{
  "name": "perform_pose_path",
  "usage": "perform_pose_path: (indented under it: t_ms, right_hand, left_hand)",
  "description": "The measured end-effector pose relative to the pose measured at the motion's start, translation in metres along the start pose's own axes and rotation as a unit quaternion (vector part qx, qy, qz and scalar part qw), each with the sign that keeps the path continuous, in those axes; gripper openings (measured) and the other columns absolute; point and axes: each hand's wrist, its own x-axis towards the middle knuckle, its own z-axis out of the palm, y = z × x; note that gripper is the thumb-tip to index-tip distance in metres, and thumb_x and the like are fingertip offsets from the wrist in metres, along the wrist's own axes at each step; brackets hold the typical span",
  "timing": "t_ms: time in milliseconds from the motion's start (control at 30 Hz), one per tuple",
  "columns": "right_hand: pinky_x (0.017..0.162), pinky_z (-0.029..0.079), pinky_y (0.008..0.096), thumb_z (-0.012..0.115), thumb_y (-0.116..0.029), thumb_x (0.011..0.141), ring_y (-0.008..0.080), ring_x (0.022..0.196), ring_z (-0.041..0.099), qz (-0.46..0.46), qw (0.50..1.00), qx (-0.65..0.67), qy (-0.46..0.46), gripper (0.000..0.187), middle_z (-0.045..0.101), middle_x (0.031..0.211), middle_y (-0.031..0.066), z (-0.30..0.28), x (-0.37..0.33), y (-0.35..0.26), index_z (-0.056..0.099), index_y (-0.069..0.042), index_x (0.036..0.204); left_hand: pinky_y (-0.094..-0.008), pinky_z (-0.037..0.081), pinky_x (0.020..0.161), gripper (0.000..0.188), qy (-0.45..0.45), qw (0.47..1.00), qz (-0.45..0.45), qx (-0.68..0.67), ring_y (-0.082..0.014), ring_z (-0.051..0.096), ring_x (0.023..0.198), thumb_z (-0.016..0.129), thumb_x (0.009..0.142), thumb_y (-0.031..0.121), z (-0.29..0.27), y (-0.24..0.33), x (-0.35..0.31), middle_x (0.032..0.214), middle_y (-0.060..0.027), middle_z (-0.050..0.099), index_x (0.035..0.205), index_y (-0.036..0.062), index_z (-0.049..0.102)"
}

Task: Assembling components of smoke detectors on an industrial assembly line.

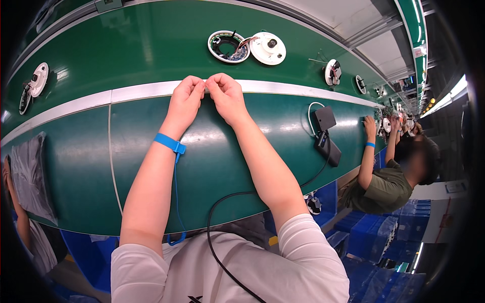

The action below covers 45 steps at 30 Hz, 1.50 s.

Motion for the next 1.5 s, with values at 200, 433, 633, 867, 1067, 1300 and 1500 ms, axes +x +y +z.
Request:
perform_pose_path:
  t_ms: [200,433,633,867,1067,1300,1500]
  right_hand:
    - [0.066,0.05,0.0223,0.062,-0.008,0.102,0.0073,0.075,0.062,-0.039,0.999,-0.019,0.015,0.009,0.067,0.087,0.0035,-0.003,-0.003,-0.002,0.063,0.0,0.099]
    - [0.067,0.052,0.0224,0.063,-0.007,0.101,0.0083,0.077,0.065,-0.082,0.996,-0.025,0.009,0.009,0.068,0.086,0.0041,-0.01,-0.001,0.004,0.063,0.001,0.099]
    - [0.07,0.053,0.0221,0.065,-0.008,0.1,0.0078,0.081,0.066,-0.074,0.997,-0.015,0.013,0.01,0.071,0.091,0.0052,-0.023,0.001,0.005,0.067,0.002,0.1]
    - [0.069,0.051,0.0222,0.072,-0.008,0.094,0.0067,0.078,0.064,0.046,0.999,-0.003,0.003,0.01,0.072,0.087,0.0038,-0.046,0.001,-0.011,0.071,0.002,0.094]
    - [0.045,0.03,0.0198,0.074,-0.011,0.089,0.0022,0.055,0.046,0.134,0.99,0.034,-0.027,0.011,0.064,0.075,-0.0004,-0.07,0.003,-0.026,0.072,0.0,0.091]
    - [0.045,0.028,0.0202,0.072,-0.01,0.09,0.0019,0.054,0.044,0.185,0.98,0.036,-0.06,0.01,0.062,0.074,-0.0004,-0.09,0.003,-0.034,0.071,0.0,0.091]
    - [0.05,0.043,0.0256,0.072,-0.01,0.089,0.0094,0.056,0.056,0.058,0.99,-0.118,0.05,0.012,0.065,0.069,0.0029,-0.099,0.006,-0.011,0.07,0.001,0.084]
  left_hand:
    - [-0.0204,0.03,0.046,0.017,-0.016,0.999,-0.028,-0.017,-0.0014,0.04,0.054,0.053,0.108,0.022,0.007,0.003,0.0,0.077,0.0044,0.054,0.101,0.0079,0.06]
    - [-0.0207,0.028,0.046,0.015,-0.015,0.997,-0.053,-0.046,-0.0016,0.038,0.054,0.053,0.108,0.021,0.015,0.003,0.001,0.077,0.0049,0.052,0.104,0.0081,0.058]
    - [-0.0204,0.026,0.046,0.01,-0.005,0.998,-0.053,-0.039,-0.0015,0.038,0.054,0.056,0.106,0.019,0.024,0.001,0.003,0.075,0.0066,0.051,0.103,0.0085,0.057]
    - [-0.0212,0.041,0.057,0.007,0.041,0.997,0.04,0.05,-0.0034,0.048,0.064,0.062,0.101,0.011,0.038,-0.014,0.006,0.078,0.0041,0.058,0.1,0.0037,0.06]
    - [-0.0197,0.04,0.059,0.004,0.039,0.988,0.065,0.132,-0.0012,0.049,0.07,0.062,0.1,0.006,0.055,-0.015,0.005,0.086,0.0037,0.06,0.102,0.0019,0.06]
    - [-0.0206,0.039,0.056,0.014,0.076,0.951,0.171,0.246,-0.0019,0.046,0.063,0.07,0.093,0.005,0.069,-0.015,0.007,0.084,0.0006,0.055,0.104,0.0013,0.061]
    - [-0.0204,0.039,0.054,0.026,0.105,0.979,0.08,0.154,-0.0009,0.045,0.058,0.071,0.091,0.003,0.089,-0.005,0.004,0.085,0.0016,0.052,0.113,0.0011,0.057]
